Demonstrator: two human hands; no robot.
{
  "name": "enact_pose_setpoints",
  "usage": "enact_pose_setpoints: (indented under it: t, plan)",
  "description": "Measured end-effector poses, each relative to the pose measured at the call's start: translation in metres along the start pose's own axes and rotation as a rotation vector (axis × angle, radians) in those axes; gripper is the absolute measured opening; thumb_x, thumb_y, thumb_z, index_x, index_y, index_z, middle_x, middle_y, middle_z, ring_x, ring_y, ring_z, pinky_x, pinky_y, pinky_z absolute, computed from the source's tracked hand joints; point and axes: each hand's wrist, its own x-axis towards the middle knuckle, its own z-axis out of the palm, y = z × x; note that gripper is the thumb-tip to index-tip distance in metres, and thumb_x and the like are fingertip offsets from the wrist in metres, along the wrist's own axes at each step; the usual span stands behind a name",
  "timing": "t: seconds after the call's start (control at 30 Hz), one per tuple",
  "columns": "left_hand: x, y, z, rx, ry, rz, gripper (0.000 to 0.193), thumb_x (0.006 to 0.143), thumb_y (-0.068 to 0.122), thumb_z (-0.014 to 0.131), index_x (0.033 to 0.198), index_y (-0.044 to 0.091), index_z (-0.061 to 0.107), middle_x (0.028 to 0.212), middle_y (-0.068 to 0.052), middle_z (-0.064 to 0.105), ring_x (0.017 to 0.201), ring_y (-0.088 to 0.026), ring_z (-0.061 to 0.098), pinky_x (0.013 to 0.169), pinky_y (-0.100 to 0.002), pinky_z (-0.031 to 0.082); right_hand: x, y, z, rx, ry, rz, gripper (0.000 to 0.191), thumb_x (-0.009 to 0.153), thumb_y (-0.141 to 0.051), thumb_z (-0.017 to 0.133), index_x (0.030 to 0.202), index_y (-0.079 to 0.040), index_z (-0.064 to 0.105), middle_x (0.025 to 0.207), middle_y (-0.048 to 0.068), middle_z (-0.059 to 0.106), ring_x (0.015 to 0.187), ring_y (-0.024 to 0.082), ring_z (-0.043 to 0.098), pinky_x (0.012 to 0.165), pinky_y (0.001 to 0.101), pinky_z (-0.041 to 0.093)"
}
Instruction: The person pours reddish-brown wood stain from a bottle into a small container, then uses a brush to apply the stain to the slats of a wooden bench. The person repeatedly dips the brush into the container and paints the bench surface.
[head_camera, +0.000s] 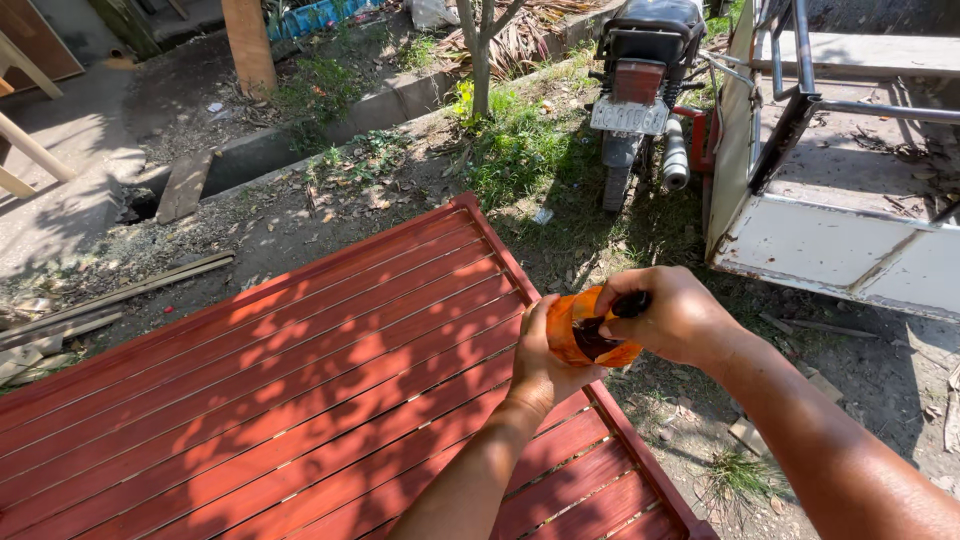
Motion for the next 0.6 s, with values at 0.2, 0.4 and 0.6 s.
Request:
enact_pose_setpoints:
  t: [0.2,0.4,0.6]
  plan:
    - [0.026,0.041,0.053,0.033,0.084,0.139,0.114,0.047,0.023,0.101,0.143,0.006,0.043,0.138,-0.011,0.053,0.131,-0.027,0.053,0.115,-0.039,0.045,0.020,0.029,-0.093,-0.216,-0.082,-0.199,0.027,0.067,-0.014,0.090,0.092,-0.014,0.080,0.084,0.004,0.078,0.080,0.017,0.074,0.079,0.0337,0.058]
    - [0.072,0.093,0.107,-0.109,0.293,0.092,0.112,0.052,0.022,0.098,0.148,0.008,0.041,0.140,-0.010,0.052,0.132,-0.024,0.056,0.113,-0.037,0.049,0.062,0.042,-0.169,-0.279,-0.117,-0.371,0.028,0.068,-0.017,0.090,0.094,-0.016,0.080,0.091,0.004,0.078,0.086,0.020,0.074,0.081,0.0357,0.057]
    - [0.108,0.112,0.110,0.028,0.405,0.032,0.115,0.051,0.014,0.101,0.148,0.006,0.039,0.141,-0.011,0.049,0.132,-0.024,0.054,0.112,-0.037,0.047,0.095,0.034,-0.197,-0.299,-0.151,-0.502,0.033,0.067,-0.018,0.091,0.097,-0.016,0.078,0.094,0.005,0.077,0.088,0.023,0.074,0.083,0.0369,0.057]
